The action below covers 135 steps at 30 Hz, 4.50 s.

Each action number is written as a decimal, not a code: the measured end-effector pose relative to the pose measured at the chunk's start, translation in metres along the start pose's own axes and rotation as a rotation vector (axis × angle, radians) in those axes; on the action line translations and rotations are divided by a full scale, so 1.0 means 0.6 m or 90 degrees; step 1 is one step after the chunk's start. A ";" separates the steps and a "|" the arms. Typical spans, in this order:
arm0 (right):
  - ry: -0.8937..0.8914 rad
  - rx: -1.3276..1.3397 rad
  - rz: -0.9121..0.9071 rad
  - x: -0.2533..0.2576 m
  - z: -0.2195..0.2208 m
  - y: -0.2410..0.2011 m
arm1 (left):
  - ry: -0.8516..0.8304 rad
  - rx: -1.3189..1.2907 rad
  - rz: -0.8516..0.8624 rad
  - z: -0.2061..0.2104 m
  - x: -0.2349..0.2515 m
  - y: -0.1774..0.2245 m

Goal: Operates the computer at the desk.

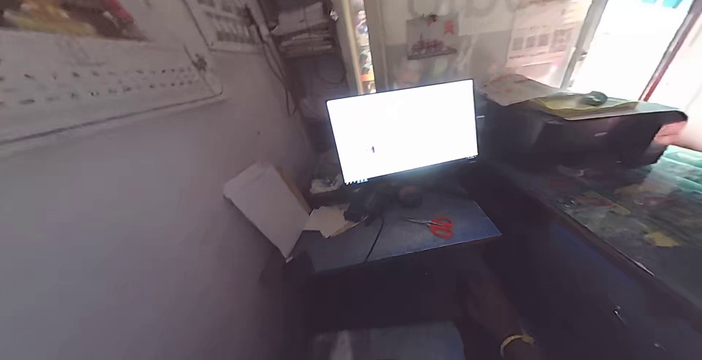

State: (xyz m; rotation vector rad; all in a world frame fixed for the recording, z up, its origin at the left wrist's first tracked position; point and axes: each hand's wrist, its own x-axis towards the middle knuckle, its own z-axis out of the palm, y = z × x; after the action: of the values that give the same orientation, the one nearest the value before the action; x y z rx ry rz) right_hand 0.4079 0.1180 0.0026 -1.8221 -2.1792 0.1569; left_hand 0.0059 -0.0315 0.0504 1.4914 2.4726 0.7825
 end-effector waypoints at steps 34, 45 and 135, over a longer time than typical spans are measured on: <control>0.109 -0.012 -0.025 0.002 0.008 -0.002 | -0.035 0.097 0.012 0.013 0.046 0.008; 0.014 0.035 0.070 0.003 -0.010 -0.019 | -0.191 0.187 0.029 -0.021 0.046 0.059; 0.059 -0.012 0.045 0.005 0.002 0.001 | 0.060 0.093 0.141 0.104 0.023 -0.066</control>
State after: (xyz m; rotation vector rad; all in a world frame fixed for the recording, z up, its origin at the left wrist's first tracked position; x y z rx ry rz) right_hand 0.4077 0.1212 0.0015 -1.8784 -2.0625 0.0660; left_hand -0.0082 -0.0122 -0.0207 1.8460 2.5090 0.7353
